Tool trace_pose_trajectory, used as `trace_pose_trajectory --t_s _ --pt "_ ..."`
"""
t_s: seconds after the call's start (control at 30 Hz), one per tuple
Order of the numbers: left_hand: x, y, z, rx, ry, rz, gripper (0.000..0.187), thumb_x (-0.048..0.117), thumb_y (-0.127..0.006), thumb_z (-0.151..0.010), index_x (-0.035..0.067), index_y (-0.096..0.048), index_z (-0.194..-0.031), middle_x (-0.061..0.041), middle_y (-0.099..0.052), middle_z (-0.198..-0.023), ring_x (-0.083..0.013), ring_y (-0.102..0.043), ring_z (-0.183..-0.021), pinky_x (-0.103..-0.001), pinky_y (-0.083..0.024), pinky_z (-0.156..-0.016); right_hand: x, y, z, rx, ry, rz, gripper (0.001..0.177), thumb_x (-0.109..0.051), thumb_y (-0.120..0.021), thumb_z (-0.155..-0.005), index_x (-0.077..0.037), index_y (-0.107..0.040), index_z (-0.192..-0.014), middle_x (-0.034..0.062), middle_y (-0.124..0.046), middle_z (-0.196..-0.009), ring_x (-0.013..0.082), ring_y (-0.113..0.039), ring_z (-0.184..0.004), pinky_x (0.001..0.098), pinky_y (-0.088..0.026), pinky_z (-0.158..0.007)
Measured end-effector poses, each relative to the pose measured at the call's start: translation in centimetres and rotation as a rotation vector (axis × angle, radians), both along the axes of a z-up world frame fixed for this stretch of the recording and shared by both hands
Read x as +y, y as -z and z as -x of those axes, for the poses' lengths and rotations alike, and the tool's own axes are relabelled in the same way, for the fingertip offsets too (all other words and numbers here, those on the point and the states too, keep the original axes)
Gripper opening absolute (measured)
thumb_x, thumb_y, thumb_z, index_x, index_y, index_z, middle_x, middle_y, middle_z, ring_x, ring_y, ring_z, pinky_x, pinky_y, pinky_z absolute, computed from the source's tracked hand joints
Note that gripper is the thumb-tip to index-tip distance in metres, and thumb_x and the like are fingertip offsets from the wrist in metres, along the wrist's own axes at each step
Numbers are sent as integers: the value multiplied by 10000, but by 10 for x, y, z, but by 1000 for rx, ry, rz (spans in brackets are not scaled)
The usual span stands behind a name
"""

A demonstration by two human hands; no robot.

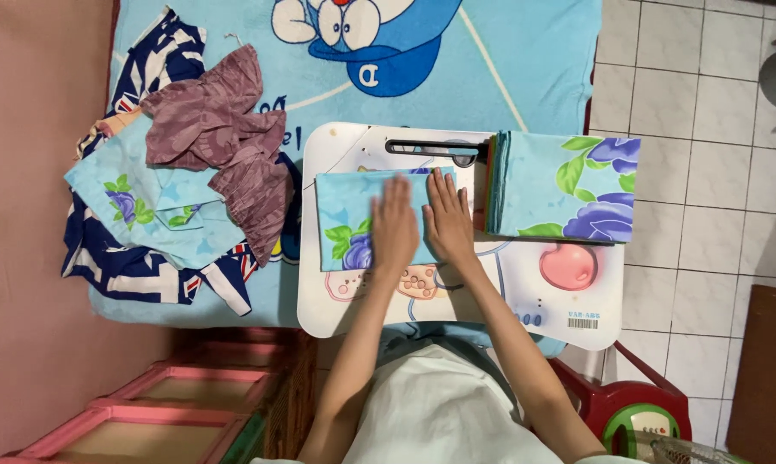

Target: The person folds a light blue floral-patterned garment on a white folding board. They smooth the fabric, fold the sides inward, fold the bottom up, and then fold the garment in half before placing it on a stack of folded items.

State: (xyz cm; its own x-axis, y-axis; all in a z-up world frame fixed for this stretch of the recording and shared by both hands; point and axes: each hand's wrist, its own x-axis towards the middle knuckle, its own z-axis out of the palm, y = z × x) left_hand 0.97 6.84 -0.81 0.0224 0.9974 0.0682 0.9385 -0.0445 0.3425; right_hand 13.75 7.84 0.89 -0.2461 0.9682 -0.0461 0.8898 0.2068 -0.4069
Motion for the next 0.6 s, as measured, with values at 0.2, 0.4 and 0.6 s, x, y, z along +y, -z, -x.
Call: trace_pose_trajectory --t_s 0.2,0.4,0.6 --pt "-4 2 23 -83 45 -80 645 299 -601 -964 138 -404 -1557 -83 -395 -1617 -295 -342 -1509 -554 -275 -1204 -2 2 0 10 5 -30 568 -345 -325 -1115 -197 -239 -1656 10 -186 -1721 216 -139 -1579 449 -12 -1266" --pt "-6 -24 100 61 -220 134 600 448 -359 -1089 155 -305 -1609 -73 -241 -1696 -255 -162 -1569 -516 -120 -1246 -2 4 1 9 14 -28 571 -362 -326 -1108 -219 -239 -1654 -13 -174 -1722 206 -135 -1581 455 -4 -1267" --pt "1 -31 71 183 -289 64 556 398 -479 -1062 130 -421 -1546 -144 -349 -1634 -298 -249 -1537 -586 -171 -1218 -2 7 0 -10 17 -38 567 -356 -336 -1115 -226 -231 -1657 -28 -152 -1725 199 -120 -1581 456 5 -1266"
